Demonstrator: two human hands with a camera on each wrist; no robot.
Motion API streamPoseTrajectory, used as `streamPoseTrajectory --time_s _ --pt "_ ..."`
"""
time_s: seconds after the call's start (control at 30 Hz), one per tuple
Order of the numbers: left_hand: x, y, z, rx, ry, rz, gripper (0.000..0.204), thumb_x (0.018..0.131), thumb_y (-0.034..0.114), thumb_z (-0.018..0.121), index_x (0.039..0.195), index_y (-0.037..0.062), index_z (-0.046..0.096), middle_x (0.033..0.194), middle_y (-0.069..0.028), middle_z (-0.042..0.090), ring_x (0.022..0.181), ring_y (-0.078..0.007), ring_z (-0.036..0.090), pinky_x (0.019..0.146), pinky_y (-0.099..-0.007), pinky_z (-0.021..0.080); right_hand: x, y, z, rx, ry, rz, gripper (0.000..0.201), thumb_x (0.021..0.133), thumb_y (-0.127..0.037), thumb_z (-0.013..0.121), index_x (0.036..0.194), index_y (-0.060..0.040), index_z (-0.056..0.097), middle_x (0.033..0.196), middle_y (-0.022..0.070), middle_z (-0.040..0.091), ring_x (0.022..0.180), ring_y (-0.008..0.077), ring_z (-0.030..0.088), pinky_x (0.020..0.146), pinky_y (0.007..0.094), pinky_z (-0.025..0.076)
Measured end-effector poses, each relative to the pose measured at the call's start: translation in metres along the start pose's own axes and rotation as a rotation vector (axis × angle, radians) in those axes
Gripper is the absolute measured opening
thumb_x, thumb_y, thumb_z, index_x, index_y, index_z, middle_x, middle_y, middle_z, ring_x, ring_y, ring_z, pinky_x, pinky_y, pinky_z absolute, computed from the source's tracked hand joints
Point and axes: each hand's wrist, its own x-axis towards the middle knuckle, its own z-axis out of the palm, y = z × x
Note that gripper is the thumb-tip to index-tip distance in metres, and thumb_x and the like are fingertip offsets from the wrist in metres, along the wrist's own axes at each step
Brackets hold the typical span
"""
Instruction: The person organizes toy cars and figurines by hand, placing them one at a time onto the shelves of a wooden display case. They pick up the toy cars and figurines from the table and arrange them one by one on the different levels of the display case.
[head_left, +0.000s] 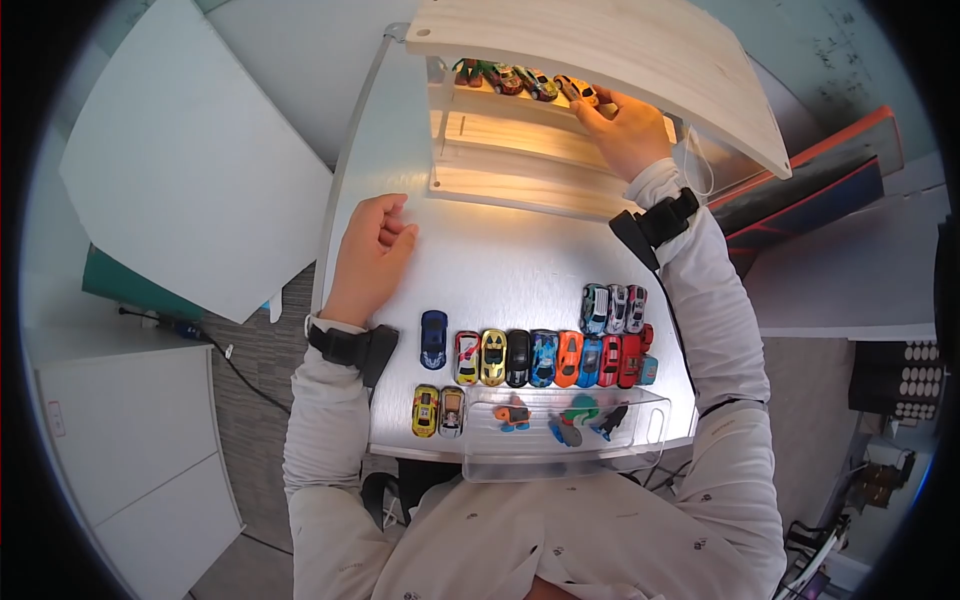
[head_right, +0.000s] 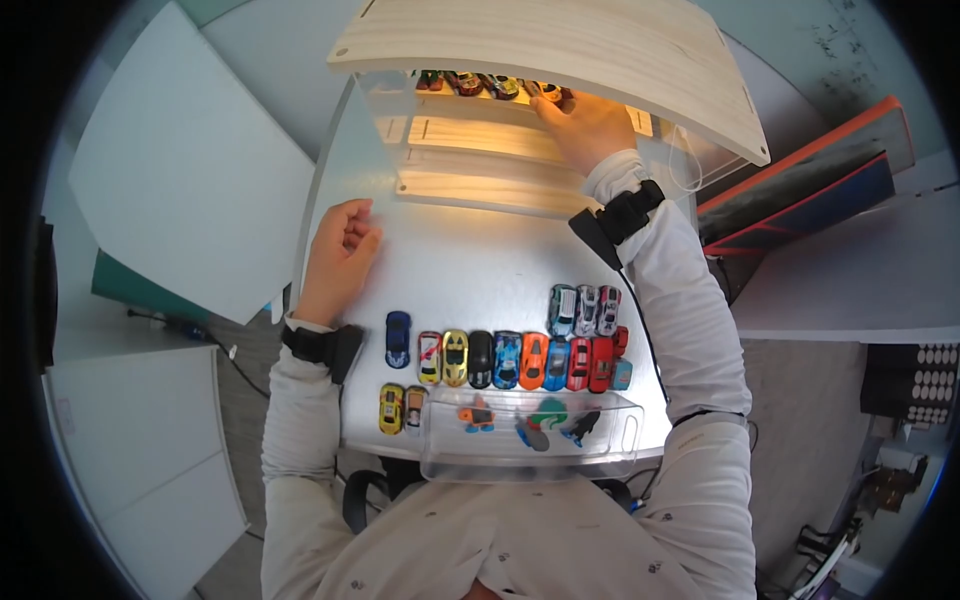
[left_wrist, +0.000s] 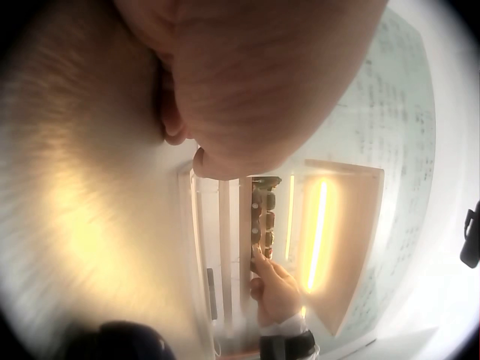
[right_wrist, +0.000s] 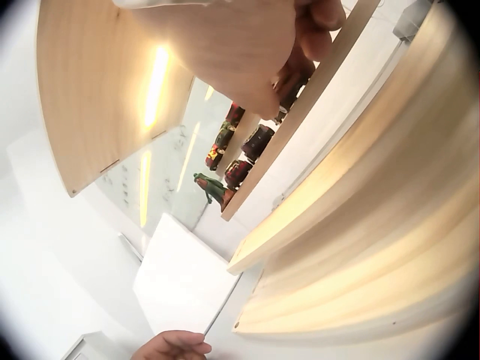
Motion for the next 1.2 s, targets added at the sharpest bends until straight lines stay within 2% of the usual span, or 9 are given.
streamPoseTrajectory --time_s 0.07,0.17,0.27,0.47,0.57,0.83,1.07,1.2 --pt "0.000 -0.001 0.000 -0.005 0.001 -0.006 0.039 0.091 0.004 0.069 0.129 0.0037 0.058 0.112 -0.0095 0.060 0.083 -0.0148 0.059 0.074 -0.0285 0.052 -0.003 -0.001 -0.004 -0.048 0.016 -0.046 0.045 0.090 -0.038 0.070 0.120 -0.0048 0.073 0.090 0.0154 0.076 0.080 0.0265 0.073 0.076 0.0354 0.056" --pt "0.000 0.000 0.000 0.002 0.001 -0.012 0.039 0.091 0.004 0.068 0.129 0.0037 0.059 0.111 -0.0093 0.060 0.083 -0.0147 0.059 0.073 -0.0281 0.052 -0.003 0.005 0.001 0.024 0.073 -0.110 0.043 0.090 -0.035 0.069 0.120 -0.0045 0.073 0.089 0.0142 0.076 0.076 0.0256 0.072 0.075 0.0353 0.056" --pt "0.000 0.000 0.001 -0.002 0.000 -0.013 0.038 0.092 0.004 0.068 0.128 0.0036 0.059 0.109 -0.0089 0.060 0.082 -0.0144 0.059 0.073 -0.0279 0.051 -0.001 0.008 0.005 0.007 0.056 -0.096 0.043 0.090 -0.034 0.068 0.121 -0.0048 0.073 0.090 0.0136 0.076 0.076 0.0258 0.072 0.074 0.0354 0.055" --pt "0.000 0.002 0.000 0.007 -0.004 -0.009 0.035 0.092 0.004 0.068 0.127 0.0031 0.060 0.108 -0.0079 0.059 0.081 -0.0133 0.057 0.073 -0.0266 0.051 0.003 0.003 0.003 -0.076 -0.028 -0.061 0.042 0.092 -0.034 0.066 0.121 -0.0054 0.072 0.093 0.0156 0.076 0.085 0.0334 0.072 0.079 0.0389 0.055" --pt "0.000 0.003 -0.001 -0.010 -0.003 -0.023 0.033 0.093 0.004 0.067 0.126 0.0027 0.060 0.107 -0.0073 0.059 0.082 -0.0121 0.056 0.074 -0.0257 0.051 0.004 0.003 0.004 -0.051 -0.016 -0.063 0.042 0.093 -0.036 0.066 0.120 -0.0049 0.072 0.093 0.0171 0.076 0.087 0.0361 0.072 0.081 0.0411 0.055" --pt "0.000 0.008 0.000 -0.034 0.006 -0.060 0.029 0.094 0.004 0.066 0.123 0.0022 0.062 0.105 -0.0061 0.060 0.081 -0.0105 0.055 0.074 -0.0248 0.051 0.005 0.009 0.006 -0.166 -0.028 -0.204 0.044 0.094 -0.040 0.064 0.120 -0.0052 0.072 0.096 0.0169 0.076 0.088 0.0367 0.072 0.082 0.0414 0.056" --pt "0.000 0.006 0.000 -0.023 -0.002 -0.051 0.029 0.094 0.004 0.066 0.122 0.0025 0.062 0.104 -0.0060 0.060 0.080 -0.0106 0.055 0.074 -0.0248 0.051 0.005 0.007 0.006 -0.159 -0.029 -0.186 0.046 0.094 -0.041 0.063 0.121 -0.0052 0.071 0.097 0.0168 0.076 0.088 0.0370 0.071 0.082 0.0412 0.056" --pt "0.000 0.007 0.000 -0.021 -0.001 -0.051 0.029 0.094 0.004 0.067 0.122 0.0027 0.062 0.104 -0.0058 0.059 0.080 -0.0107 0.055 0.074 -0.0251 0.051 0.007 0.001 0.006 -0.120 -0.061 -0.071 0.045 0.094 -0.040 0.065 0.121 -0.0050 0.072 0.096 0.0167 0.076 0.087 0.0356 0.072 0.082 0.0398 0.056"
